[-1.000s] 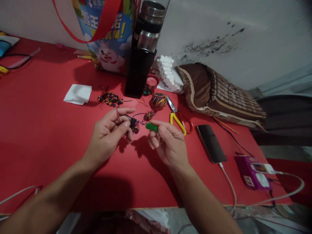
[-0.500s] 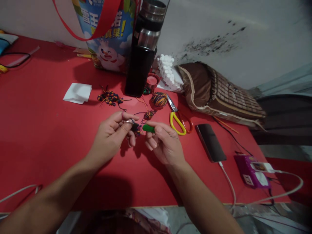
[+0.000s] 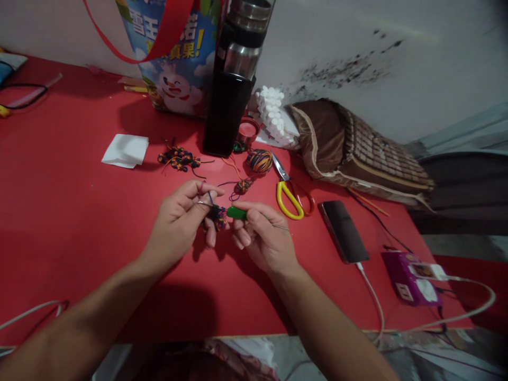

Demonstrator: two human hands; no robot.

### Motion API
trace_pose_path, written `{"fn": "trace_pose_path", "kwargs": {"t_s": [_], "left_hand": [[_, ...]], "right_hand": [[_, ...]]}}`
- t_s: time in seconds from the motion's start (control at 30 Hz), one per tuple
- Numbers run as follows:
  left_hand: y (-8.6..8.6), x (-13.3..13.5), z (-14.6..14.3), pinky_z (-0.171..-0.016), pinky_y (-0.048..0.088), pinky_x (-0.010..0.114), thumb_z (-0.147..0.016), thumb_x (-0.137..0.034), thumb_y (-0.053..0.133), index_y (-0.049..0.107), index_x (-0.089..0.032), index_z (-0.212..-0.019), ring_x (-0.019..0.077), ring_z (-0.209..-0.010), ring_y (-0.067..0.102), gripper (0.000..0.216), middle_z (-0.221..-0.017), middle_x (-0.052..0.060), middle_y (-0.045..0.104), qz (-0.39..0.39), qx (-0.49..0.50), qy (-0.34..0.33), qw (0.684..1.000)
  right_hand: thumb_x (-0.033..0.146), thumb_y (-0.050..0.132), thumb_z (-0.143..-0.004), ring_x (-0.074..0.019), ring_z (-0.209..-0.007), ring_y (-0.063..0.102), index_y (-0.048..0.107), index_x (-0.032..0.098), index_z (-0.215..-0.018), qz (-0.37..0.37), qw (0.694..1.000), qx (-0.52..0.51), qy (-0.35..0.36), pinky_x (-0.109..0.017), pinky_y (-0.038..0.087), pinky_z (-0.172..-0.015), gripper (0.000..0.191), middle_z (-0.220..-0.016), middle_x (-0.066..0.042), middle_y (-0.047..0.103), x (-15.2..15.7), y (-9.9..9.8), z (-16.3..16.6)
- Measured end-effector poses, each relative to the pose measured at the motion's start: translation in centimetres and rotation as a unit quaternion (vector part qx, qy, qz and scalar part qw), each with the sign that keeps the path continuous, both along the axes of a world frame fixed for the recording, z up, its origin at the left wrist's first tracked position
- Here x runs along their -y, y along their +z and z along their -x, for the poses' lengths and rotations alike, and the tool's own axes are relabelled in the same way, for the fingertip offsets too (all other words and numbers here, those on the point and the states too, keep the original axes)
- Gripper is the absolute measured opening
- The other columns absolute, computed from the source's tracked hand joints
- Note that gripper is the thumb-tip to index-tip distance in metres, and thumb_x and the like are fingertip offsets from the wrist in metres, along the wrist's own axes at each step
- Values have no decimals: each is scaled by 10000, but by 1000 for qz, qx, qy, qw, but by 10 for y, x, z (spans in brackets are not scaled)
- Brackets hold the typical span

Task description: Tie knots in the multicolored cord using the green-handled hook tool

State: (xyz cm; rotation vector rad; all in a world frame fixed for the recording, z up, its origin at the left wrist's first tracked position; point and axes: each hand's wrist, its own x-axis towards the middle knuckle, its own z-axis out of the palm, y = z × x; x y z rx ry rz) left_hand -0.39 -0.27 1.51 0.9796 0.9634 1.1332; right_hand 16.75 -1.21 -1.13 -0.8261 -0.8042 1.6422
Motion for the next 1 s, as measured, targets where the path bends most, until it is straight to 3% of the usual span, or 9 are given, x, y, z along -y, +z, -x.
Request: {"fn": "trace_pose_path", "kwargs": {"t_s": [0.43,0.67,0.8,1.0], "left_hand": [[-6,1,1,-330,469,220,-953,-464,773,658,-192,-913,130,-346,590,298,-596,-27,694,81,64,-11,995],[-2,-3,-2,-299,430,199,-986,-364,687,667,-178,-951,112,-293,540,190,-573,-43,659,98,79,16,992],[-1,-2,-4,-363,516,212,-1033,-272,572,679,-165,-1053,119,-378,620,153,-668,-25,702,81,92,33,992],[0,0,-5,-355,495,218,-1023,-301,615,685,-182,-1054,112,-374,578,142,-627,-50,639,85,79,45,992]], "right_hand": [[418,863,-886,-69,-473,529,872,288,-992,-54,998,-7,32,-221,502,-460,168,-702,18,744,4,-2,2],[442,833,-915,-84,-505,537,854,274,-1044,-60,998,9,-10,-252,524,-504,213,-735,8,743,5,-4,4],[495,801,-941,-101,-538,552,823,274,-1115,-77,994,60,-57,-290,560,-563,283,-784,1,748,6,-9,5],[471,706,-1024,-126,-607,619,799,302,-1223,-130,983,107,-66,-332,585,-639,276,-880,-18,758,11,-16,2]]}}
